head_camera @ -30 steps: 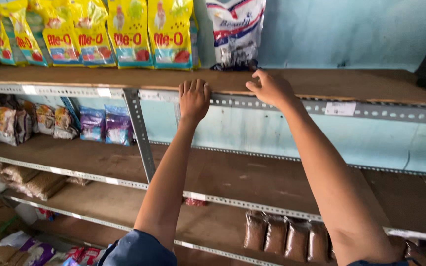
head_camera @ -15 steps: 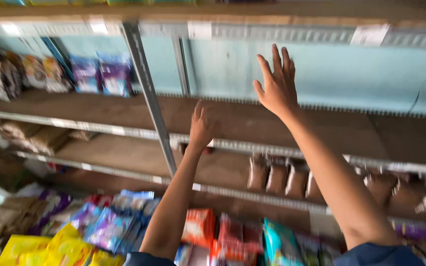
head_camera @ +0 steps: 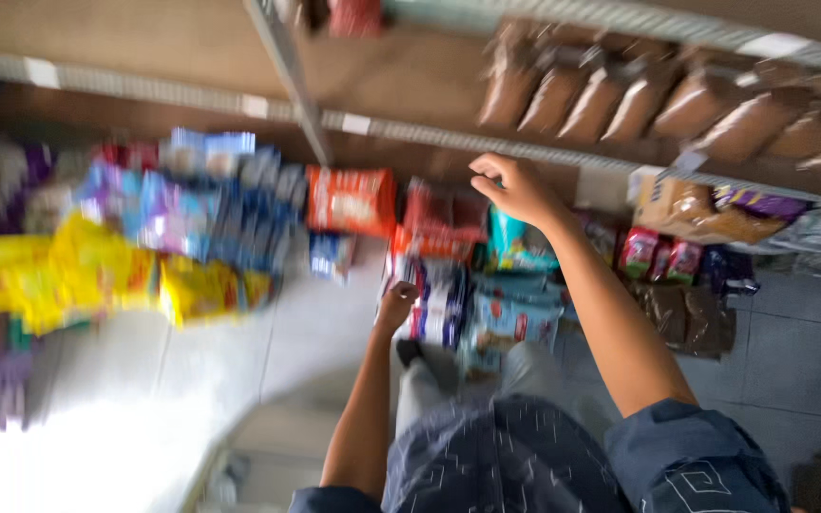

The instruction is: The person picks up bags of pet food from the floor and places them onto a metal storage shelf.

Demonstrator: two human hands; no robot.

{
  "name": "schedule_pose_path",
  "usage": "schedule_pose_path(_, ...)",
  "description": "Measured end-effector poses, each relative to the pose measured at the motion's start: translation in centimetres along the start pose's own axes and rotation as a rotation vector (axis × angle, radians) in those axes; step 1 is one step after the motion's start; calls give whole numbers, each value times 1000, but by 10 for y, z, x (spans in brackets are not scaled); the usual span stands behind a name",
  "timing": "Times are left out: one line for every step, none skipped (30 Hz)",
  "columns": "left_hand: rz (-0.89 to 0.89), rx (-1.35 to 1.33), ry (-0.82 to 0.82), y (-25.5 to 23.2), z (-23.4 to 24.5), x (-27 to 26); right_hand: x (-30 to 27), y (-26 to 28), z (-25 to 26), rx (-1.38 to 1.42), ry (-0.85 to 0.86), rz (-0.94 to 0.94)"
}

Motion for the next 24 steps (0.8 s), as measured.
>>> schedule_pose_path(44, -18, -6, 21, -16, -9, -2, -10, -19, 10, 47, -5)
schedule_pose_path(2, 70, -14, 38, -33, -18, -5, -22, -37, 44, 82, -75)
schedule_pose_path(-39, 161, -18, 54, -50, -27, -8, -35, -55, 77, 118, -146)
schedule_pose_path(7, 145, -21, 68, -59, -37, -11, -46, -77, 85, 165, -152)
schedule_pose_path(179, 145, 102, 83, -76, -46, -15, -62, -95, 67, 191, -225)
schedule_pose_path(347, 138, 228, 96, -94, -55, -20, -78, -111, 45, 216, -297)
schedule_pose_path(384, 109, 225, 108, -110, -64, -25, -88, -128, 42, 263, -298)
schedule_pose_path(288, 263, 250, 115, -128, -71, -33, -100, -143, 35, 299, -343)
schedule_pose_path(185, 416, 270, 118, -148, -74, -37, -113, -155, 24, 331, -382)
schedule_pose_path(219, 387, 265, 127, -160, -82, -43, -126, -167, 16, 375, -377)
schedule_pose_path(-34, 670, 267, 129, -175, -86, -48, -141, -178, 14, 400, -430)
schedule_pose_path(-291, 949, 265, 130, -194, -94, -55, -156, -187, 9, 425, -484)
schedule_pose_path(-253, 930, 241, 137, -208, -85, -54, -172, -195, -4, 463, -457)
schedule_pose_path(-350, 1091, 252, 143, -227, -80, -54, -190, -203, -14, 503, -452)
schedule_pose_path(-443, 1236, 277, 146, -255, -85, -67, -208, -207, -30, 556, -461)
schedule_pose_path(-399, 1203, 269, 140, -268, -85, -75, -225, -211, -50, 606, -445)
schedule_pose_path(163, 597, 238, 147, -270, -79, -77, -241, -216, -88, 641, -428)
schedule_pose_path(666, -54, 168, 154, -279, -80, -79, -256, -221, -125, 676, -410)
schedule_pose_path(673, -70, 131, 161, -293, -73, -77, -270, -226, -133, 690, -371)
schedule_pose_path(705, -98, 112, 169, -309, -65, -75, -286, -231, -147, 716, -364)
schedule_pose_path(738, -128, 119, 173, -330, -67, -85, -304, -231, -165, 744, -382)
schedule_pose_path(745, -145, 107, 176, -333, -56, -77, -316, -241, -175, 758, -369)
schedule_pose_path(757, -182, 122, 178, -338, -55, -76, -325, -250, -165, 736, -319)
schedule_pose_path(768, -220, 137, 180, -342, -55, -74, -333, -259, -153, 714, -269)
Point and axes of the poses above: each hand's wrist, its own x-axis towards the middle knuckle, its own z-axis out of the back of the hand, y = z × x, the point moved 3 cm from there along x, towards the middle knuckle, and after that the axes turned 4 degrees about x, right-handed, at the moved point
